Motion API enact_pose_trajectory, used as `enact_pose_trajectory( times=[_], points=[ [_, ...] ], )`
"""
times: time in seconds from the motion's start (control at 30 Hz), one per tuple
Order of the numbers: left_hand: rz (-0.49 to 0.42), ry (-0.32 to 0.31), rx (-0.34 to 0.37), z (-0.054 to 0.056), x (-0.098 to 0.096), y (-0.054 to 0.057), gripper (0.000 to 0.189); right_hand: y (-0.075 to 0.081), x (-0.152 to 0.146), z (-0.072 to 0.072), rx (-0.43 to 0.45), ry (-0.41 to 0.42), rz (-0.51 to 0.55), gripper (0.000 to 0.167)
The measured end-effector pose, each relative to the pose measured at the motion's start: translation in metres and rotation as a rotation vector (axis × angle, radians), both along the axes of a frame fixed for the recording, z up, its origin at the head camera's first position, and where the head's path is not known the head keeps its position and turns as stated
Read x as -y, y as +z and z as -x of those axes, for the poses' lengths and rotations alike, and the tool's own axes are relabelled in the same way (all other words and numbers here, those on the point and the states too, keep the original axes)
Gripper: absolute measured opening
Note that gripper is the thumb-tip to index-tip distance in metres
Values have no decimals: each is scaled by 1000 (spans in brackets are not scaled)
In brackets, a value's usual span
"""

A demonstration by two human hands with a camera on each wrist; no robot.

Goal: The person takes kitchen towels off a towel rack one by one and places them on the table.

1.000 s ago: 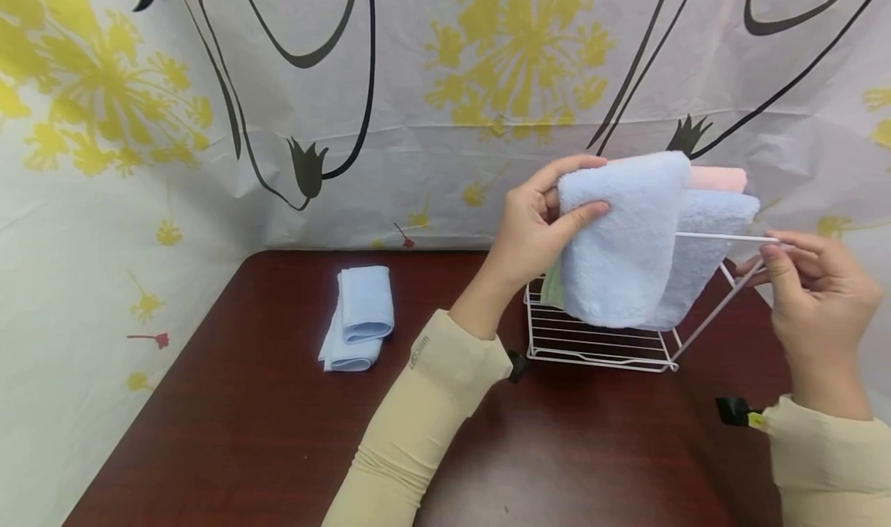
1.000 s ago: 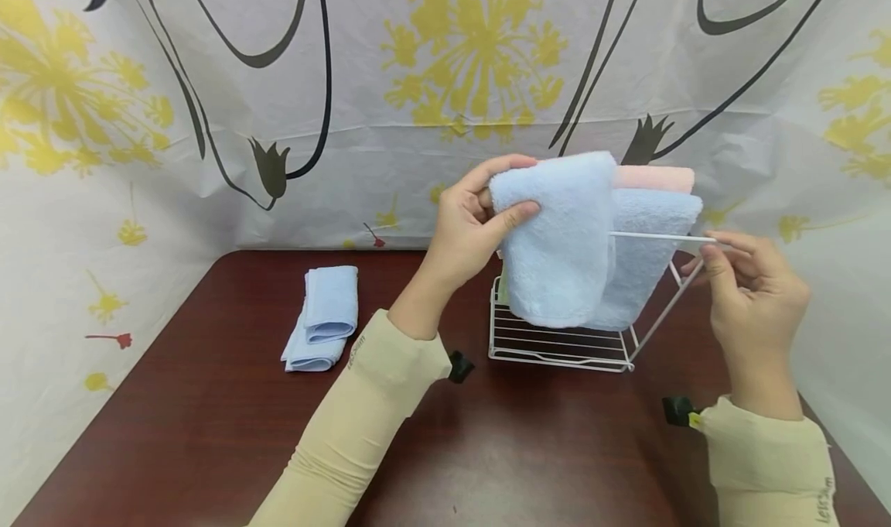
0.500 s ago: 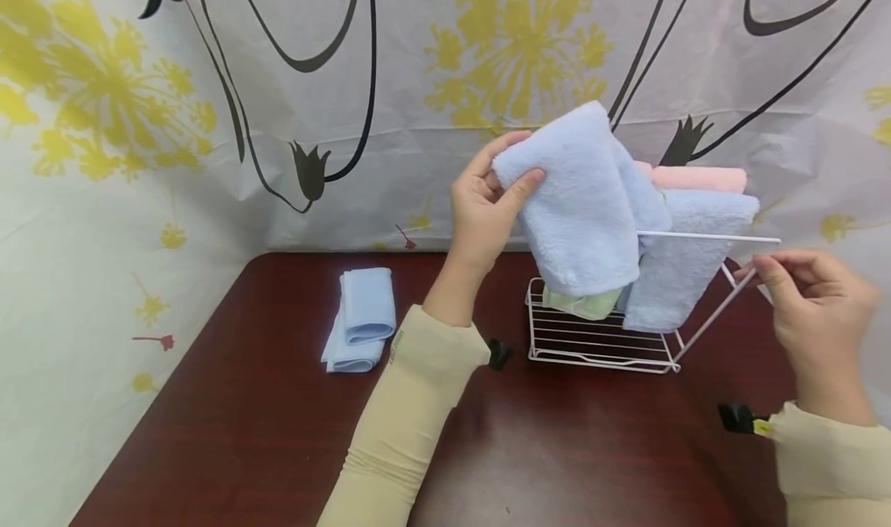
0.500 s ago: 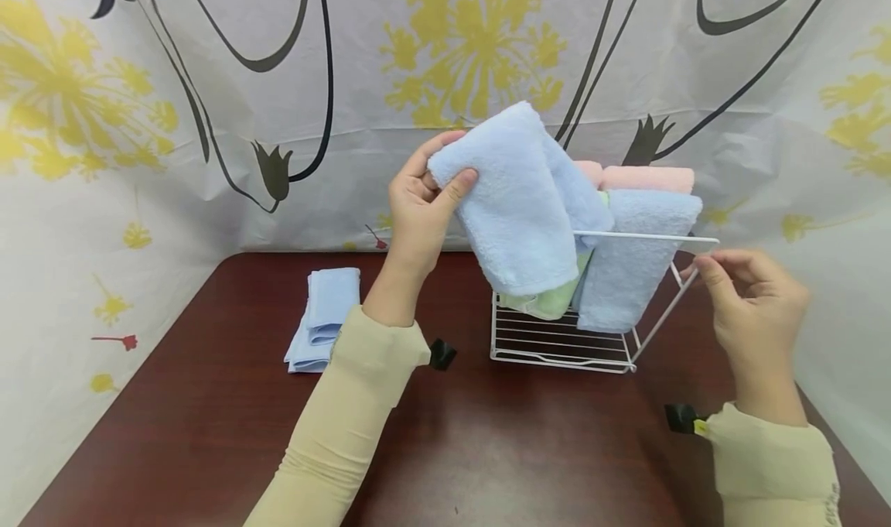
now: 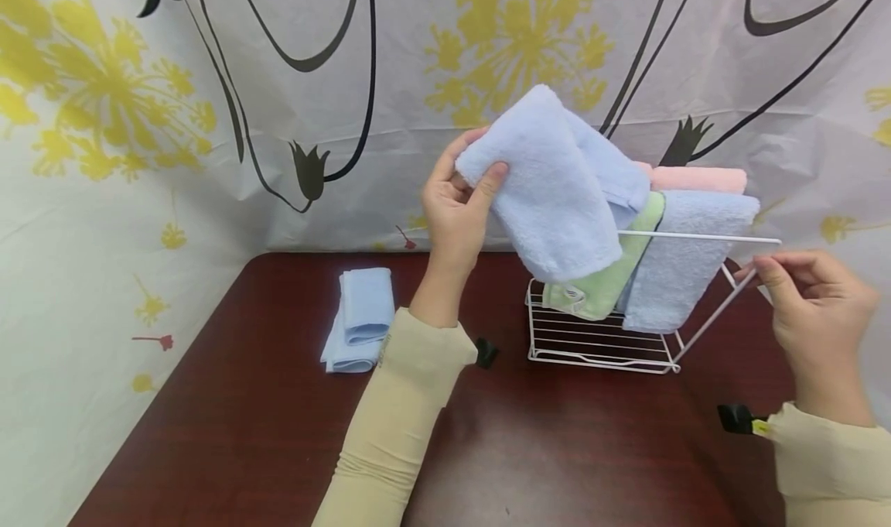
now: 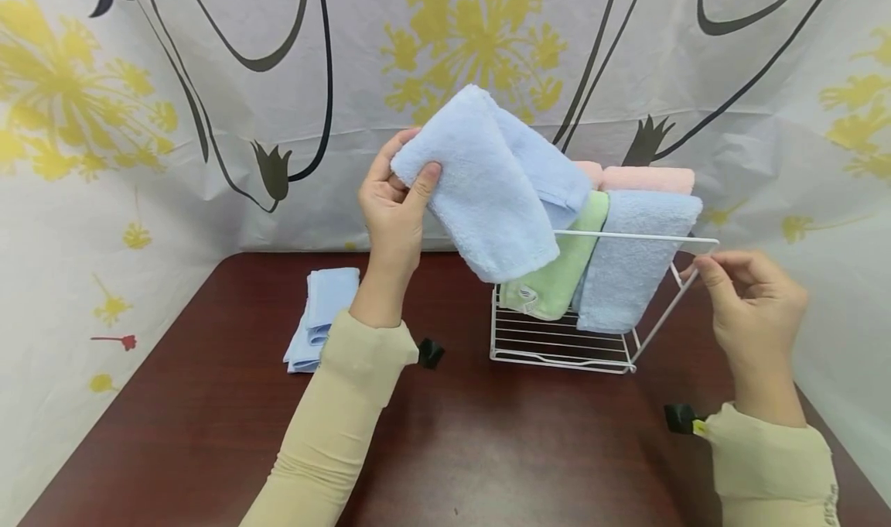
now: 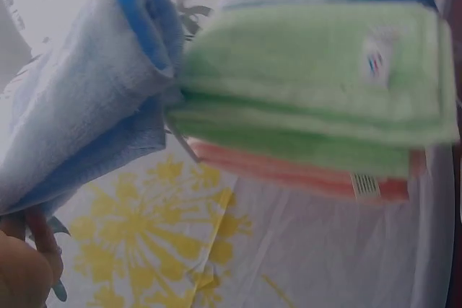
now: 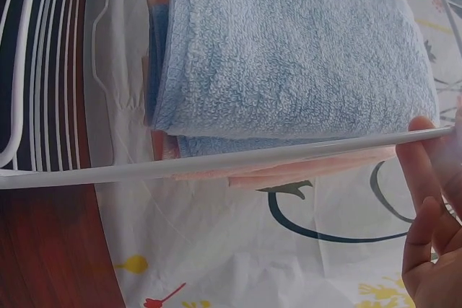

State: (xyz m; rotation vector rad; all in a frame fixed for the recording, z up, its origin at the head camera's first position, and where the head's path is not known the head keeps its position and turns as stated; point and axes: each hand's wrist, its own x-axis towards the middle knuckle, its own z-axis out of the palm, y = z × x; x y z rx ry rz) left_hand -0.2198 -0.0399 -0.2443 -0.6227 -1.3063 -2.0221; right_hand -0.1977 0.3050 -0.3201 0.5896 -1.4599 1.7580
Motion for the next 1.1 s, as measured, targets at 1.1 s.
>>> enact_pose_trajectory(
  times=[1.1],
  points=[
    [245,94,322,6,108,-53,51,-3,0,3,17,-8,41,11]
  ],
)
